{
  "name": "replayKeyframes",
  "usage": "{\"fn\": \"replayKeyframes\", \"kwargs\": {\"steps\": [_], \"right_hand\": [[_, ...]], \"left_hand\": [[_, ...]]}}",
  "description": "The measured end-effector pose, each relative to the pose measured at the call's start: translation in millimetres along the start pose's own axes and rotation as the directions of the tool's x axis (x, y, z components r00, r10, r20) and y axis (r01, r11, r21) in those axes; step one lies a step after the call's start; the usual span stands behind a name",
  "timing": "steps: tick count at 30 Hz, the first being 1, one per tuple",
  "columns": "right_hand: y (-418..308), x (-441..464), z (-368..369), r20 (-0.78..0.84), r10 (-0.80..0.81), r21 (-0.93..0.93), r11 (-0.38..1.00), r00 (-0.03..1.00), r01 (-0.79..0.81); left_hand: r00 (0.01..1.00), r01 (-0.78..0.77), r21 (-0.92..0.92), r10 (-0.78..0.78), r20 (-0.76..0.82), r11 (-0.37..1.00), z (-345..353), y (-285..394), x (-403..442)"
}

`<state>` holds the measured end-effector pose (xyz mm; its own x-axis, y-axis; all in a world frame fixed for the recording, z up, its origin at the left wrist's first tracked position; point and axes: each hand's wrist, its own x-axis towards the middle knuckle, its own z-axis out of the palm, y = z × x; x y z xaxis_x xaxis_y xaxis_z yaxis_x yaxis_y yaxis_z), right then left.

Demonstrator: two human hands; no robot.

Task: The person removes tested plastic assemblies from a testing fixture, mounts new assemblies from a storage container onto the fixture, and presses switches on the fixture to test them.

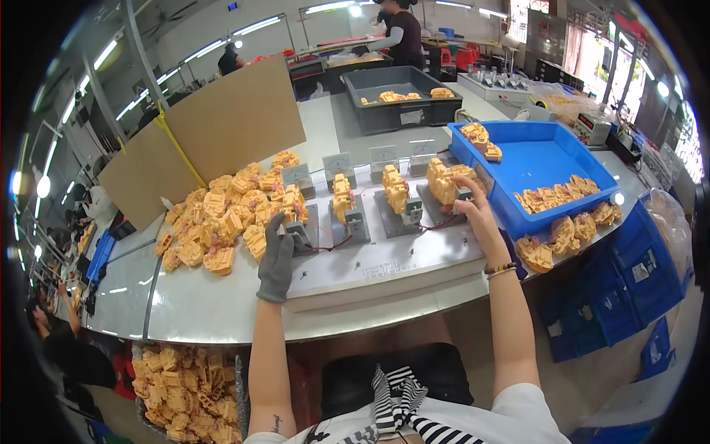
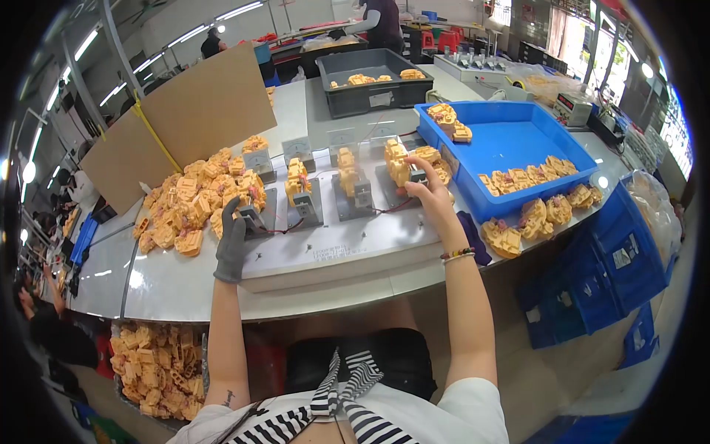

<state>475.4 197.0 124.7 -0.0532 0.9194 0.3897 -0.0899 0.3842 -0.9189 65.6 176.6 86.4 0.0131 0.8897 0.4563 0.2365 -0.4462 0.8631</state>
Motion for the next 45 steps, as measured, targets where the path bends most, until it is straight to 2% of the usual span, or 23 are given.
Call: {"fn": "replayKeyframes", "kwargs": {"steps": [2, 11, 15, 16, 17, 19, 20, 23, 27, 28, 29, 32, 35, 38, 40, 42, 43, 44, 45], "right_hand": [[2, 0, -1, 0.006, 0.011, -0.003, 1.000, 1.000, -0.011], [-9, -1, 0, 0.027, 0.031, 0.055, 0.998, 0.999, -0.033], [-11, 0, 2, -0.020, 0.070, 0.085, 0.994, 0.997, -0.068], [-7, 2, 0, -0.004, 0.072, 0.082, 0.994, 0.997, -0.072], [0, 1, -9, 0.020, 0.086, -0.001, 0.996, 0.996, -0.086], [1, -1, -12, 0.002, 0.131, -0.043, 0.990, 0.991, -0.131], [2, 0, -13, -0.015, 0.117, -0.114, 0.986, 0.993, -0.118], [4, -1, -18, 0.007, 0.129, -0.230, 0.965, 0.992, -0.124], [1, 9, -25, 0.102, 0.088, -0.344, 0.938, 0.991, -0.048], [1, 9, -25, 0.102, 0.100, -0.341, 0.938, 0.990, -0.060], [1, 10, -23, 0.089, 0.084, -0.334, 0.941, 0.992, -0.049], [-1, 10, -24, 0.108, 0.102, -0.359, 0.932, 0.989, -0.057], [-5, 11, -24, 0.123, 0.118, -0.389, 0.919, 0.985, -0.061], [-7, 13, -23, 0.132, 0.110, -0.414, 0.909, 0.985, -0.046], [-9, 14, -24, 0.141, 0.118, -0.427, 0.903, 0.983, -0.048], [-9, 15, -23, 0.139, 0.119, -0.430, 0.902, 0.983, -0.048], [-10, 16, -23, 0.138, 0.115, -0.418, 0.907, 0.984, -0.047], [-10, 17, -23, 0.138, 0.109, -0.413, 0.910, 0.984, -0.042], [-10, 17, -23, 0.137, 0.107, -0.407, 0.912, 0.985, -0.043]], "left_hand": [[1.000, -0.012, 0.032, 0.012, 0.000, 0.999, -1, 1, -3], [0.994, 0.100, -0.117, -0.105, -0.036, 0.988, 13, 38, -10], [0.976, 0.207, -0.020, -0.208, -0.069, 0.978, 16, 50, -9], [0.977, 0.210, -0.036, -0.211, -0.024, 0.977, 13, 47, -8], [0.960, 0.244, -0.052, -0.248, -0.128, 0.968, 17, 45, -8], [0.889, 0.305, -0.086, -0.316, -0.332, 0.948, 32, 53, -1], [0.912, 0.304, 0.013, -0.288, -0.291, 0.952, 20, 44, -9], [0.822, 0.430, -0.051, -0.414, -0.390, 0.901, 33, 60, 9], [0.826, 0.522, 0.285, -0.394, -0.403, 0.803, 30, 60, 5], [0.913, 0.383, 0.510, -0.234, -0.333, 0.770, 22, 46, -3], [0.773, 0.477, 0.091, -0.368, -0.517, 0.874, 29, 41, -5], [0.624, 0.556, -0.159, -0.536, -0.569, 0.816, 28, 43, -6], [0.495, 0.587, -0.382, -0.690, -0.528, 0.713, 29, 45, -10], [0.486, 0.652, -0.292, -0.682, -0.547, 0.699, 27, 28, -30], [0.563, 0.766, 0.099, -0.589, -0.579, 0.635, 22, 11, -48], [0.618, 0.774, 0.340, -0.521, -0.589, 0.534, 20, 8, -50], [0.635, 0.760, 0.365, -0.494, -0.594, 0.538, 21, 8, -45], [0.649, 0.709, 0.286, -0.438, -0.622, 0.645, 26, 8, -43], [0.605, 0.699, 0.125, -0.490, -0.627, 0.704, 23, -2, -50]]}}
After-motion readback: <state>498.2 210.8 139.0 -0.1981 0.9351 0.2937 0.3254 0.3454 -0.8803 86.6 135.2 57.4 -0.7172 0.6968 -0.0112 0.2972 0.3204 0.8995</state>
